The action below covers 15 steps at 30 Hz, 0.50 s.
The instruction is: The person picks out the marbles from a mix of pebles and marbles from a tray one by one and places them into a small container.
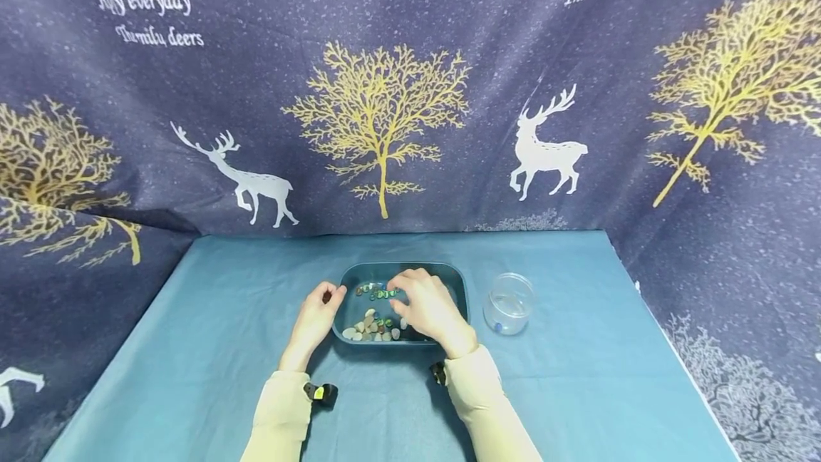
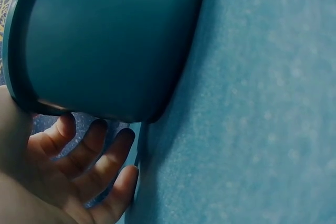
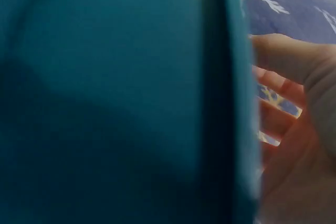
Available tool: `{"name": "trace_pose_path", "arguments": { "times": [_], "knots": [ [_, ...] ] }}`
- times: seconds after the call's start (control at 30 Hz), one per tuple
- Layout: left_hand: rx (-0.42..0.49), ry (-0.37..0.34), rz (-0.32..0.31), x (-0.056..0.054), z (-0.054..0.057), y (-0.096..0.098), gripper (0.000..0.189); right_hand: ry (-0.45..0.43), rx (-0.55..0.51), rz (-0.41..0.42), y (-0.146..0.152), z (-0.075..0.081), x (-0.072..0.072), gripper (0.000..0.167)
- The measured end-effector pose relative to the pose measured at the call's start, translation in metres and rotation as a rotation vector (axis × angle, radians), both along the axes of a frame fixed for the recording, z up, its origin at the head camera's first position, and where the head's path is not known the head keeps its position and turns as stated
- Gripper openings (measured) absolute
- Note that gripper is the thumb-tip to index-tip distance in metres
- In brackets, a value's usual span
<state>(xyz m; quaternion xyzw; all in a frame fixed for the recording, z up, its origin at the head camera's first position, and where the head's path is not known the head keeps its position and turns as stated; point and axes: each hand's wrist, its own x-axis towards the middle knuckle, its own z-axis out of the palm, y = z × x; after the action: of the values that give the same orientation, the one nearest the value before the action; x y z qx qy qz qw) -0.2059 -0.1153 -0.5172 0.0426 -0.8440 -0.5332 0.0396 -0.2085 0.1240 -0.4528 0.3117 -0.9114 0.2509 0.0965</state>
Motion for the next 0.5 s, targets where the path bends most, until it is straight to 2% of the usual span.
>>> {"name": "trace_pose_path", "arguments": {
  "times": [0.27, 0.5],
  "knots": [
    [-0.01, 0.013, -0.012, -0.002, 0.001, -0.001, 0.03, -0.088, 0.063, 0.031, -0.016, -0.021, -0.009, 0.021],
    [-0.01, 0.01, 0.0, 0.0, 0.0, -0.001, 0.028, -0.127, 0.121, 0.021, -0.025, -0.028, -0.014, 0.018]
  ]
}}
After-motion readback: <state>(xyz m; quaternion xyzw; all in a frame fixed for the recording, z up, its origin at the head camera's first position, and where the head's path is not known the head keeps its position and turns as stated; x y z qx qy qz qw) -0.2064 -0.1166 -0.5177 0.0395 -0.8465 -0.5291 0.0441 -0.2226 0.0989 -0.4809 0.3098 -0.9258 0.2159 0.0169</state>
